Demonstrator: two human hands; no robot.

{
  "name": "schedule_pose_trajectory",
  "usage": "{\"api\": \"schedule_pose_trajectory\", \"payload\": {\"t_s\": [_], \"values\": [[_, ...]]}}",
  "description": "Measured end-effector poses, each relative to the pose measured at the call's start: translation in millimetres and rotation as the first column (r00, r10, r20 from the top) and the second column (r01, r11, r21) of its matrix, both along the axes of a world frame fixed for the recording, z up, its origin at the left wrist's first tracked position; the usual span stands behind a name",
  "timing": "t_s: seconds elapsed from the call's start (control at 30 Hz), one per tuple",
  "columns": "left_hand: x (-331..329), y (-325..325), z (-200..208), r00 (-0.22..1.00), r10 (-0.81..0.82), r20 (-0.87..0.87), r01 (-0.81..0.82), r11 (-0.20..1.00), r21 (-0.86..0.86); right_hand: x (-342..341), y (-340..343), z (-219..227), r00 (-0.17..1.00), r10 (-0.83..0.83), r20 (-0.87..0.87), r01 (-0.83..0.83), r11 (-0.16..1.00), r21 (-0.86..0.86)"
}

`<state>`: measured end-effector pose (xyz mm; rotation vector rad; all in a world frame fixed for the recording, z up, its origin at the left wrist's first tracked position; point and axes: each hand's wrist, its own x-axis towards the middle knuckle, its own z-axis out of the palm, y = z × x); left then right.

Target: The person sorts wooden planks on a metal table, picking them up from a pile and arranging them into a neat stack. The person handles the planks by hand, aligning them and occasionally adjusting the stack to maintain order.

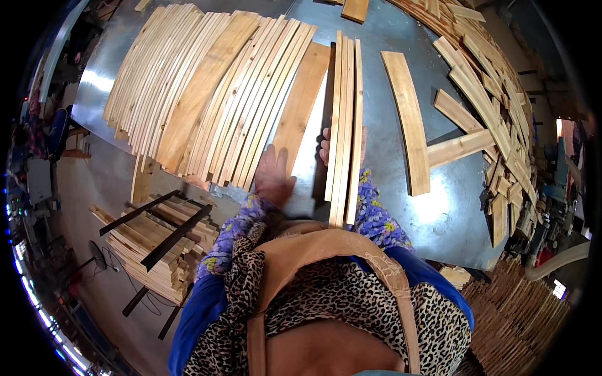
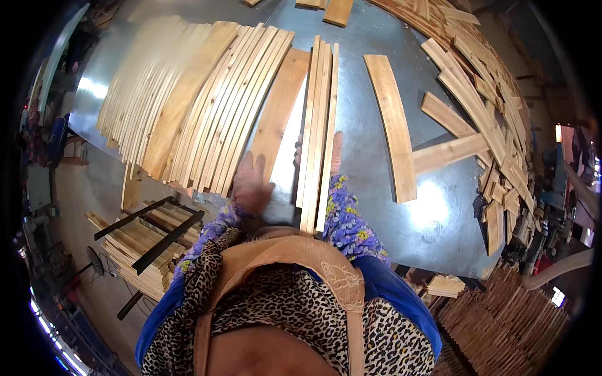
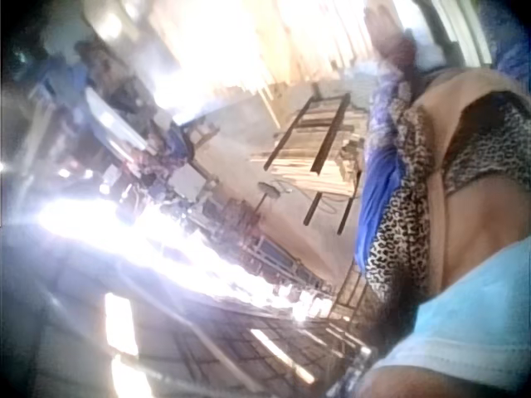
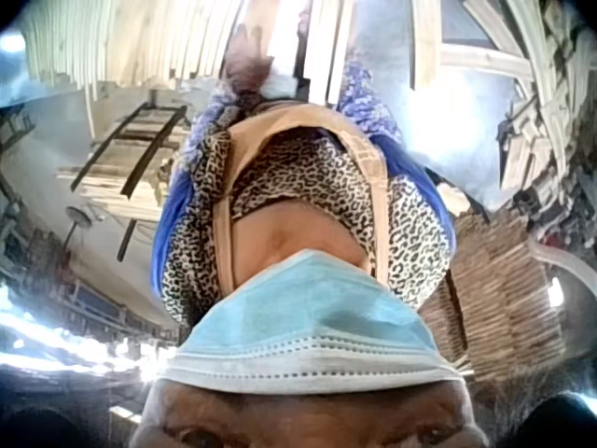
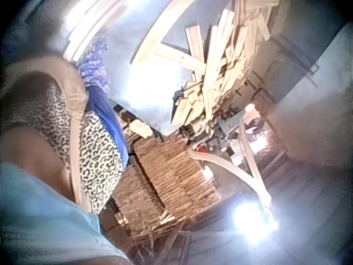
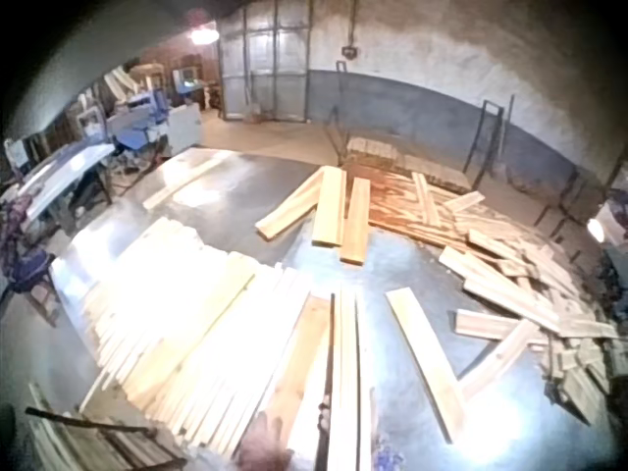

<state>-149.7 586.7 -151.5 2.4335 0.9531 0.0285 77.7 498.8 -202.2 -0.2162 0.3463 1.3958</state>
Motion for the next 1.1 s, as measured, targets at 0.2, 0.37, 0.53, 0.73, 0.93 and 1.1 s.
{"api": "schedule_pose_trajectory", "payload": {"t_s": [0.2,0.37,0.53,0.73,0.93,1.1], "values": [[-3.0,11.4,9.2,0.909,0.331,0.252,-0.063,0.708,-0.704,-10.1,9.2,21.4,0.993,-0.119,-0.008,0.114,0.969,-0.219],[-18.1,-7.6,-29.8,0.836,0.517,0.186,0.102,0.187,-0.977,-24.3,37.7,36.9,0.998,-0.051,-0.038,0.032,0.924,-0.38],[15.0,-14.8,39.9,0.643,0.714,0.275,0.36,0.035,-0.932,-30.7,30.6,25.1,0.999,0.002,-0.048,-0.013,0.975,-0.222],[-4.5,11.5,53.4,0.871,0.346,0.348,0.047,0.647,-0.761,-24.0,28.6,24.8,0.999,-0.053,0.007,0.052,0.924,-0.379],[-22.7,10.4,52.5,0.467,0.846,-0.258,0.081,-0.332,-0.94,-3.3,-0.9,3.4,0.995,-0.09,0.032,0.094,0.97,-0.223],[-17.0,8.4,14.5,0.588,0.723,-0.362,0.11,-0.516,-0.85,-10.8,15.6,14.7,0.991,-0.133,-0.006,0.121,0.915,-0.386]]}}
